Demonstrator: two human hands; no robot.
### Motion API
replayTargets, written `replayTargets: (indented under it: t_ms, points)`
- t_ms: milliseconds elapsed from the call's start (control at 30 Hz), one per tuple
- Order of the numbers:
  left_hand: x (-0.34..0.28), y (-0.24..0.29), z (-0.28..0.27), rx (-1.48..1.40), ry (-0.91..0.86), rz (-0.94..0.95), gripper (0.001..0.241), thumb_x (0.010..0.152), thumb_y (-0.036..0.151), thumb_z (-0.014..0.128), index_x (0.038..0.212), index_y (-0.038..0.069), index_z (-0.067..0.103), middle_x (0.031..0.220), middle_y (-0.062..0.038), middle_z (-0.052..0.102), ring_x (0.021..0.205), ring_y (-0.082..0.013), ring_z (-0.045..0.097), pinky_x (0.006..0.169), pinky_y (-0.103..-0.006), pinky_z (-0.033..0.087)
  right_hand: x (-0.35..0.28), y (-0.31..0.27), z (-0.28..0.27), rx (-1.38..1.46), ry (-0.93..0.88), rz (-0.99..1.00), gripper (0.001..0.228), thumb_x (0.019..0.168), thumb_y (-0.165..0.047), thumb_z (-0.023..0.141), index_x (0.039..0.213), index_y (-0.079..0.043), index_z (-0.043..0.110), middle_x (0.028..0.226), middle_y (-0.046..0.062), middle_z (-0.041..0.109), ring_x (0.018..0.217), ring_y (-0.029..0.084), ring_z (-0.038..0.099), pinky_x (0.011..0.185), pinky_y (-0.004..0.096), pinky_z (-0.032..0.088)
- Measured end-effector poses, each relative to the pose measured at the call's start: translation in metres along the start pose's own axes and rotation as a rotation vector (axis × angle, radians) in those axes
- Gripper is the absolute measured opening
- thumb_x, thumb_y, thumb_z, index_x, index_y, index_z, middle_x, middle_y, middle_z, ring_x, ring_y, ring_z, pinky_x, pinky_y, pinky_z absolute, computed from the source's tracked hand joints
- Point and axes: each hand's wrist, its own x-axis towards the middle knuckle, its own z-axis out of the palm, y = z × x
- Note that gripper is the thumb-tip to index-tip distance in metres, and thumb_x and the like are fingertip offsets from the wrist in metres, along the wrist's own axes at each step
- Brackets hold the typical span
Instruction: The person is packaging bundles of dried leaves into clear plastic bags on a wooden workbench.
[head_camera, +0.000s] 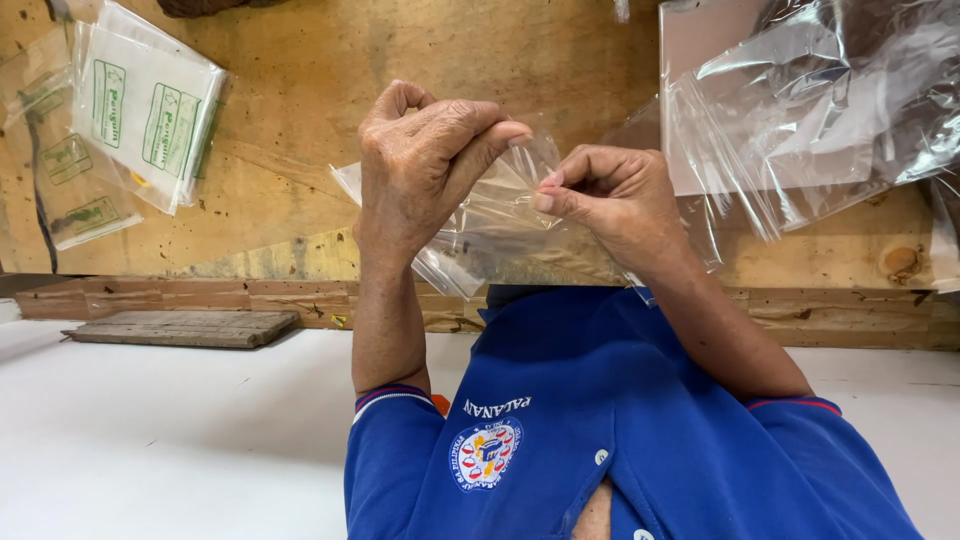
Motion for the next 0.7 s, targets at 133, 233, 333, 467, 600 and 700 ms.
replayTargets:
  t_ms: [133, 233, 333, 467, 600, 700]
  points:
    - [-0.002, 0.000, 0.002, 0.016, -0.002, 0.032, 0.012, 0.105, 0.017, 0.074, 0.098, 0.007, 0.072, 0.088, 0.001, 0.075, 0.075, -0.0142, 0.071, 0.075, -0.0358, 0.038, 0.003, 0.003, 0.007, 0.015, 0.043, 0.019, 0.025, 0.081, -0.008, 0.090, 0.077, -0.013, 0.066, 0.078, -0.001, 0.070, 0.072, 0.004, 0.065, 0.067, 0.016, 0.057]
    - [-0.002, -0.001, 0.000, 0.017, -0.006, 0.027, 0.012, 0.105, 0.017, 0.074, 0.098, 0.007, 0.074, 0.089, 0.001, 0.076, 0.076, -0.0143, 0.071, 0.076, -0.0360, 0.039, 0.001, -0.002, 0.006, -0.009, 0.008, 0.004, 0.020, 0.087, -0.013, 0.086, 0.079, -0.013, 0.068, 0.076, -0.005, 0.067, 0.069, 0.001, 0.057, 0.065, 0.015, 0.049]
    - [-0.002, -0.004, 0.000, 0.030, 0.005, 0.021, 0.014, 0.104, 0.019, 0.076, 0.096, 0.007, 0.073, 0.089, 0.001, 0.077, 0.077, -0.0133, 0.073, 0.077, -0.0353, 0.039, 0.001, 0.003, 0.002, 0.045, -0.051, -0.005, 0.008, 0.092, -0.012, 0.080, 0.089, -0.007, 0.074, 0.083, 0.001, 0.071, 0.076, 0.008, 0.063, 0.073, 0.019, 0.053]
    - [-0.018, -0.012, 0.013, 0.263, 0.067, -0.027, 0.035, 0.100, 0.048, 0.070, 0.113, 0.015, 0.071, 0.096, -0.001, 0.074, 0.086, -0.0178, 0.065, 0.093, -0.0413, 0.043, 0.002, 0.014, 0.004, 0.239, -0.011, -0.004, 0.013, 0.084, -0.008, 0.085, 0.090, -0.007, 0.074, 0.086, 0.004, 0.074, 0.074, 0.010, 0.069, 0.072, 0.020, 0.062]
    - [-0.026, 0.056, -0.002, 0.375, 0.266, -0.116, 0.034, 0.100, 0.047, 0.070, 0.120, 0.020, 0.064, 0.112, -0.006, 0.065, 0.097, -0.0234, 0.059, 0.086, -0.0402, 0.040, 0.006, 0.025, 0.007, 0.393, 0.051, -0.032, 0.022, 0.078, -0.001, 0.086, 0.080, -0.010, 0.067, 0.081, 0.004, 0.067, 0.068, 0.012, 0.064, 0.061, 0.025, 0.059]
    - [-0.047, 0.070, 0.015, -0.181, 0.174, -0.354, 0.022, 0.094, 0.014, 0.082, 0.109, 0.006, 0.069, 0.104, -0.009, 0.073, 0.088, -0.0163, 0.071, 0.077, -0.0258, 0.066, 0.009, 0.039, 0.009, 0.369, 0.003, -0.017, 0.020, 0.080, -0.008, 0.087, 0.078, -0.014, 0.068, 0.080, 0.001, 0.068, 0.071, 0.008, 0.060, 0.066, 0.020, 0.051]
